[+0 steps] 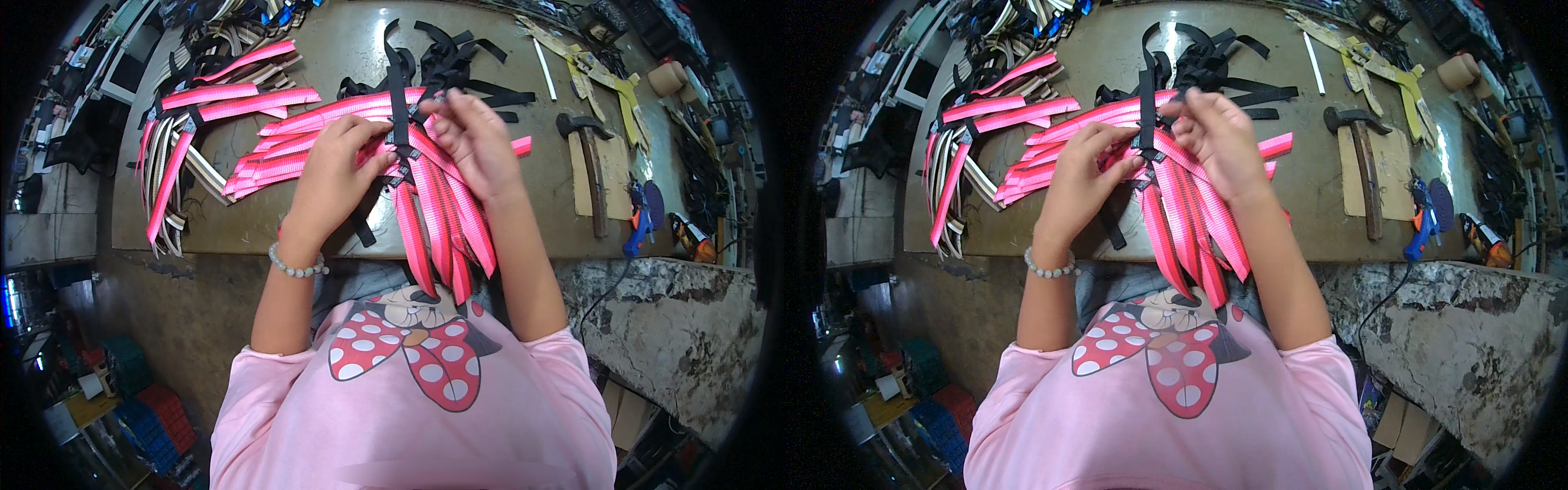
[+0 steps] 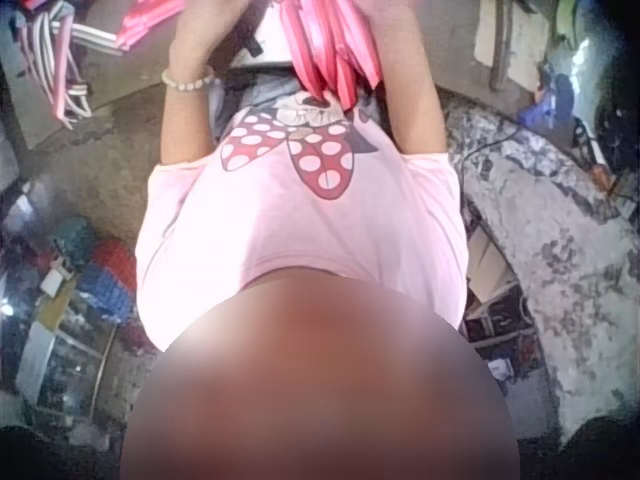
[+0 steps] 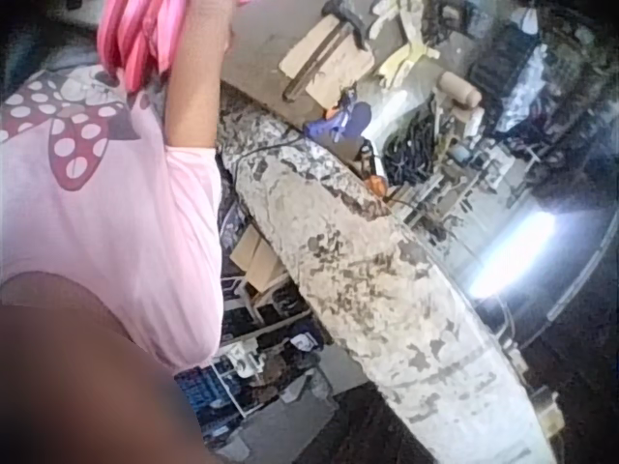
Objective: The person repeatedly picks up pink and black webbing straps and fastens them together using small black plastic clips. They work one at a time, aligning the strap ends and snapping the clips to secure them, then placing the finished units on the table.
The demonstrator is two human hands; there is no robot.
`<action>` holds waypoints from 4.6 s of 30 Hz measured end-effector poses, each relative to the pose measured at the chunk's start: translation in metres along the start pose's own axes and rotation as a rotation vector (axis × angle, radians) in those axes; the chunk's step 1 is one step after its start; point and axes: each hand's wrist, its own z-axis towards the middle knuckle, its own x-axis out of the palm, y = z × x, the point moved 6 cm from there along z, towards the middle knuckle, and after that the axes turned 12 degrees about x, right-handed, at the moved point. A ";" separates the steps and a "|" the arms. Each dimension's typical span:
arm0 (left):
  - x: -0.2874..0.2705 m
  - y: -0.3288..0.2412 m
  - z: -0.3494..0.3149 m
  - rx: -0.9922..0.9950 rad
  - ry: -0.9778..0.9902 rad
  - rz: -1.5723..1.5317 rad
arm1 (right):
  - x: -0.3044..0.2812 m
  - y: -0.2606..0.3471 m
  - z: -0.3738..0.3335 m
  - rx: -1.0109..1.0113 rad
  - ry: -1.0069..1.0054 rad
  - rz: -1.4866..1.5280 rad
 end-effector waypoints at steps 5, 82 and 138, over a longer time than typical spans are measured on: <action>-0.017 0.012 -0.008 -0.280 -0.068 -0.393 | -0.012 0.042 -0.006 0.058 0.398 0.560; -0.002 0.021 -0.030 -0.258 -0.139 -0.264 | 0.052 -0.017 -0.025 -0.601 -0.084 -1.207; -0.190 0.173 -0.019 0.041 0.006 0.828 | 0.082 0.003 -0.018 -0.999 -0.367 -1.838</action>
